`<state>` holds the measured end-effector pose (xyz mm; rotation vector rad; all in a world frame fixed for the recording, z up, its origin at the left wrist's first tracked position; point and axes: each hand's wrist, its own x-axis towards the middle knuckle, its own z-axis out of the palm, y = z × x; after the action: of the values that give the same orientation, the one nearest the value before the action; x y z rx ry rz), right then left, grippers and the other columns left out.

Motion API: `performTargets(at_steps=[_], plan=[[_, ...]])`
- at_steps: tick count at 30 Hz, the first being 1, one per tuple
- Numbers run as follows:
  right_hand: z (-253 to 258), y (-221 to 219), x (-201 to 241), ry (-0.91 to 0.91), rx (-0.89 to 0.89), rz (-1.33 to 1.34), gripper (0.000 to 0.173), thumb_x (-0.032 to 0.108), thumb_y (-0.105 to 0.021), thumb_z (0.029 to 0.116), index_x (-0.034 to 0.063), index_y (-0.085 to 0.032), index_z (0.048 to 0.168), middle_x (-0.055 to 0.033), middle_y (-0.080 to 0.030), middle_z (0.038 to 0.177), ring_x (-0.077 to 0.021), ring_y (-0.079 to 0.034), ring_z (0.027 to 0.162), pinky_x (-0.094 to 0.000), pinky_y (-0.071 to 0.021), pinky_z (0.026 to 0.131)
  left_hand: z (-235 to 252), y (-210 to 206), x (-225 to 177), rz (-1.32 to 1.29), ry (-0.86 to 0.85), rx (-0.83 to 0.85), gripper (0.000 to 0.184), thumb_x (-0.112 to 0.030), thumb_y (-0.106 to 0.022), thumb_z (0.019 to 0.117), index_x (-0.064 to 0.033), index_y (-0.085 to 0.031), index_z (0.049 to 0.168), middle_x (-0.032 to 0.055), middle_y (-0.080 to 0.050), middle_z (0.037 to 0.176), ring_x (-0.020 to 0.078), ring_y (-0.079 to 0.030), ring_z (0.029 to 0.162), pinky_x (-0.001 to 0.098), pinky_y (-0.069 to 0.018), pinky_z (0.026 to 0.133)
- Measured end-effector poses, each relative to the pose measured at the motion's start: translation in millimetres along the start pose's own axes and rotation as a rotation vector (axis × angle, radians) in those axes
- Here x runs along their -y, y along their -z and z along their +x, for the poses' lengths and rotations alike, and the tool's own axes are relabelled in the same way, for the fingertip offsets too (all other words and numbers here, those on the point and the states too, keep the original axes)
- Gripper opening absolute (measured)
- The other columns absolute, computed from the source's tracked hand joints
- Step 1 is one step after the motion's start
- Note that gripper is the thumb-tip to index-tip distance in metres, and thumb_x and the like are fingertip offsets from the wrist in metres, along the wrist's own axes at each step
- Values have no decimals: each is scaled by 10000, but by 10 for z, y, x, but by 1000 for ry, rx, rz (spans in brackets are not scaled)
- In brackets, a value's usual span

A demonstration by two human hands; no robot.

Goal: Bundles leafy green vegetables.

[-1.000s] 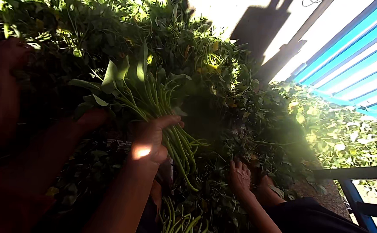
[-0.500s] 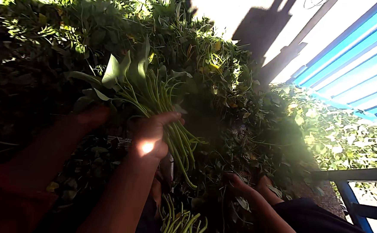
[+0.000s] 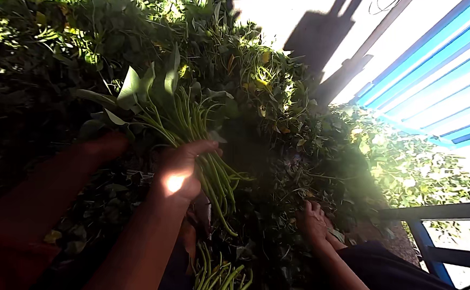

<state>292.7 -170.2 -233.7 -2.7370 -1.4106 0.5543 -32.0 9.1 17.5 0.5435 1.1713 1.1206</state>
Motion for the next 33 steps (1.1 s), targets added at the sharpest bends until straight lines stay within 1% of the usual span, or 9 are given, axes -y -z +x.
performTargets(at_steps=[4,7,12,15,17,21,25,28,33], plan=[[-843,-940,327,711,304,-127,710,521,-713,893,163,-546,1483,-193,-392,1619,-482,-317,1495,-712,-348,1114,-12,-12,27,38,-1,-19,228,-5,-726,848,-9,-672,1069,174,-723,898,256,-722,752,388,-622,661],[-1292,-1382,462,1037,568,-315,643,346,-661,958,197,-466,1553,-115,-220,1712,-540,-124,1539,-872,-133,1088,-54,-13,44,49,-4,-18,241,-24,-715,869,-29,-664,1105,150,-718,921,239,-718,761,377,-622,666],[-1113,-1557,476,836,668,-368,554,268,-540,1046,418,-411,1563,-181,-164,1713,-611,-122,1505,-919,-132,1024,-33,46,36,47,-27,5,164,-30,-694,883,-24,-676,1046,168,-712,893,237,-705,734,368,-610,638],[-996,-1253,748,645,921,-300,670,255,-746,910,303,-492,1528,-232,-145,1699,-624,-201,1470,-868,-339,963,-24,34,27,33,-37,2,177,-17,-689,878,-28,-675,1054,159,-710,890,225,-702,727,360,-609,633],[-748,-1055,807,634,940,-75,596,378,-831,823,219,-650,1368,-229,-394,1579,-516,-439,1366,-717,-466,983,-14,23,24,26,-43,-7,187,-12,-691,875,-24,-669,1061,162,-709,893,231,-704,729,366,-613,635],[-30,-550,764,398,516,356,353,292,-656,925,49,-678,1181,-193,-626,1259,-332,-638,1142,-535,-527,984,-9,2,39,27,-45,3,162,-12,-691,872,-17,-681,1034,167,-713,888,235,-702,726,369,-610,641],[606,-405,557,-111,269,66,419,250,-472,1047,126,-560,1437,-186,-483,1528,-381,-617,1250,-554,-518,1017,-51,-15,70,54,-23,-6,205,-57,-726,865,-35,-690,1066,151,-723,912,229,-716,753,363,-615,645],[757,-595,305,-33,497,-149,553,179,-581,980,230,-492,1524,-244,-286,1639,-496,-584,1248,-655,-521,961,-56,-33,88,66,-20,-22,194,-34,-713,861,-34,-695,1054,152,-724,905,219,-711,737,347,-605,621],[758,-453,213,109,540,-316,431,240,-685,921,60,-660,1312,-230,-432,1552,-460,-368,1456,-670,-444,1035,-33,-23,81,64,-27,-17,196,-27,-696,872,-35,-684,1067,151,-721,910,217,-713,742,340,-607,621]])
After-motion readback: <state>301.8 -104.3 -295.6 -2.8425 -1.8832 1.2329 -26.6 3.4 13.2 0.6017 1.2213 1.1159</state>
